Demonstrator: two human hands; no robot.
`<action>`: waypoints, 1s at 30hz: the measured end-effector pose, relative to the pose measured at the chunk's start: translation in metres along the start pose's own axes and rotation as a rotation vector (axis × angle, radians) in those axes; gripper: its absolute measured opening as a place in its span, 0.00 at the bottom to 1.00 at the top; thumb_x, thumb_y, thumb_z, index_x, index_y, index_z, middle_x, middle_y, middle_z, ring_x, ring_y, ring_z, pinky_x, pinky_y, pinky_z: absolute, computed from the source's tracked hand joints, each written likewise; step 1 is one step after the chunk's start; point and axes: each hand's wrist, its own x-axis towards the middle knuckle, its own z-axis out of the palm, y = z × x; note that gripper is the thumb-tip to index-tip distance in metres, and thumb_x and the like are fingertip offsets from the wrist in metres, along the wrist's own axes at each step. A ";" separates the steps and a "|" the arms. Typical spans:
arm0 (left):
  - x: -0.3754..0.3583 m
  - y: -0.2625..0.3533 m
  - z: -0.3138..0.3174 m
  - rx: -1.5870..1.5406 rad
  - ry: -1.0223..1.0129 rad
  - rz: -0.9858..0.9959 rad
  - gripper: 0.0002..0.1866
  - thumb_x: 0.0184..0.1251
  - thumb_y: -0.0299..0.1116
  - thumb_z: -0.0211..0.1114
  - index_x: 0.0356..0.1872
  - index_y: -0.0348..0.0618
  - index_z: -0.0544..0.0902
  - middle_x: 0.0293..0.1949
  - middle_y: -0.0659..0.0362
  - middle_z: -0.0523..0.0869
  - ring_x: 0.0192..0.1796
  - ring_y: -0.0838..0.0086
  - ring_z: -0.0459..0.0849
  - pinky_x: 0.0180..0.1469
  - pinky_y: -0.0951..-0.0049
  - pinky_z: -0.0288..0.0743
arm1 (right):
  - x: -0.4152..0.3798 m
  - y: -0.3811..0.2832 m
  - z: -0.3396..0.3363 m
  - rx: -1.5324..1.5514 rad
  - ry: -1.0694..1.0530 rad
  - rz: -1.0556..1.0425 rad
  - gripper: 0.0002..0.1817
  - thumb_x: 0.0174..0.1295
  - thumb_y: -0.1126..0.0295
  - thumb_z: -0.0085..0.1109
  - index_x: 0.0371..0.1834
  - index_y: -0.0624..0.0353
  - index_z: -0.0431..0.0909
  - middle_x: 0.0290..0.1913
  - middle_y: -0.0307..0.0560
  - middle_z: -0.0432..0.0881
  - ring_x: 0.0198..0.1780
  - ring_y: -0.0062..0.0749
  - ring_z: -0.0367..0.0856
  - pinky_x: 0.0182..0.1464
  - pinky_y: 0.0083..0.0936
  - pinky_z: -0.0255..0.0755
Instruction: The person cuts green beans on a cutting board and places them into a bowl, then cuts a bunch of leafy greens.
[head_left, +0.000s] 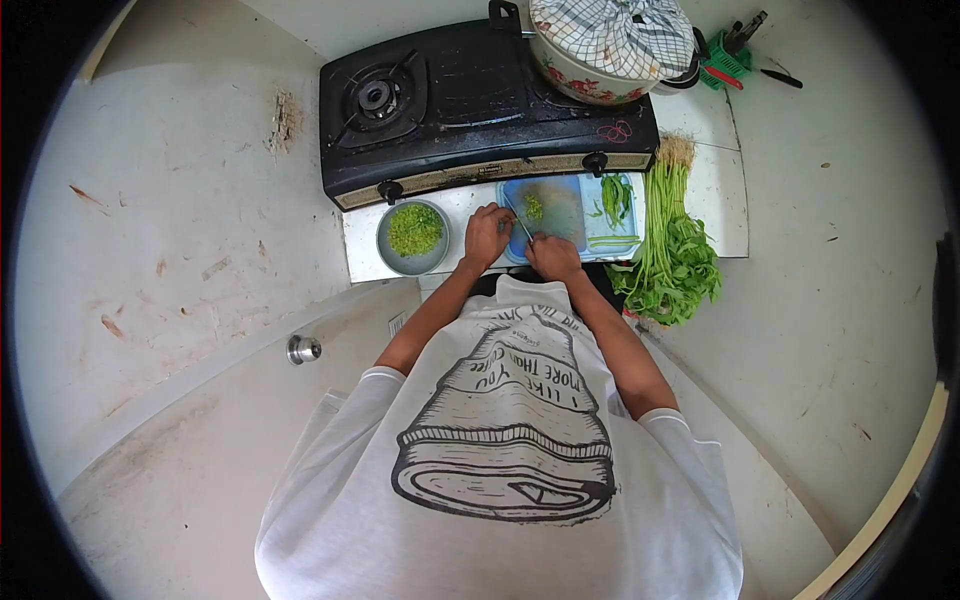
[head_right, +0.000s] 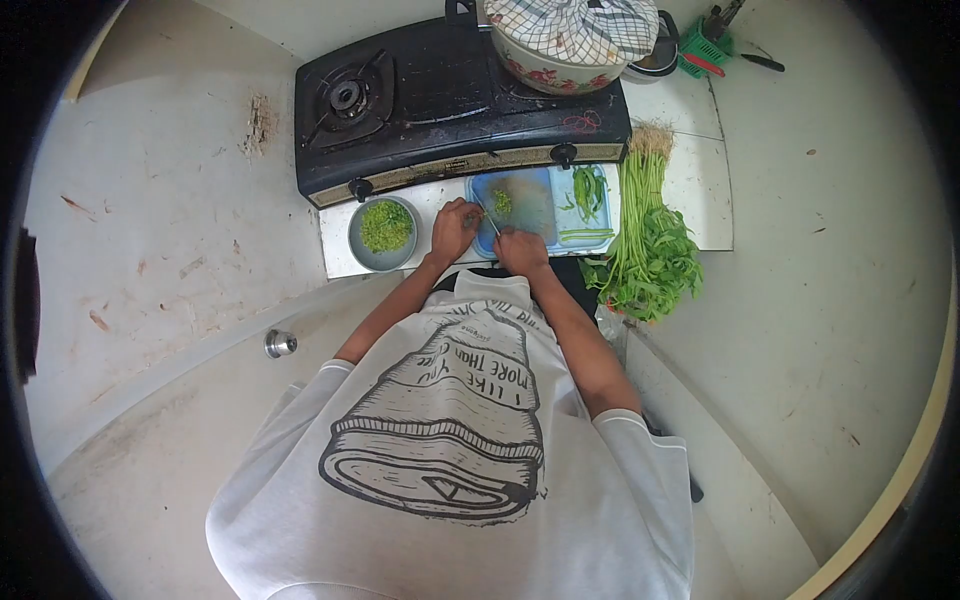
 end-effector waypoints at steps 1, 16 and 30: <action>0.000 0.000 0.000 -0.007 -0.001 -0.010 0.06 0.57 0.25 0.69 0.36 0.43 0.89 0.35 0.54 0.87 0.41 0.55 0.83 0.48 0.57 0.78 | 0.002 0.000 0.000 -0.003 0.002 0.003 0.22 0.75 0.53 0.50 0.39 0.64 0.82 0.30 0.64 0.88 0.35 0.60 0.89 0.42 0.52 0.83; -0.001 0.004 -0.004 0.005 0.025 -0.016 0.05 0.57 0.25 0.70 0.35 0.42 0.89 0.35 0.53 0.88 0.42 0.54 0.83 0.49 0.57 0.77 | -0.003 0.000 -0.002 -0.003 -0.052 0.046 0.23 0.75 0.53 0.50 0.41 0.65 0.81 0.32 0.66 0.87 0.37 0.63 0.89 0.45 0.55 0.82; -0.002 0.004 -0.003 -0.017 0.037 -0.036 0.05 0.58 0.25 0.68 0.35 0.43 0.90 0.34 0.53 0.86 0.43 0.54 0.84 0.49 0.56 0.78 | 0.001 0.000 0.001 -0.023 0.005 -0.031 0.21 0.74 0.55 0.51 0.38 0.65 0.81 0.31 0.64 0.88 0.34 0.58 0.90 0.40 0.52 0.83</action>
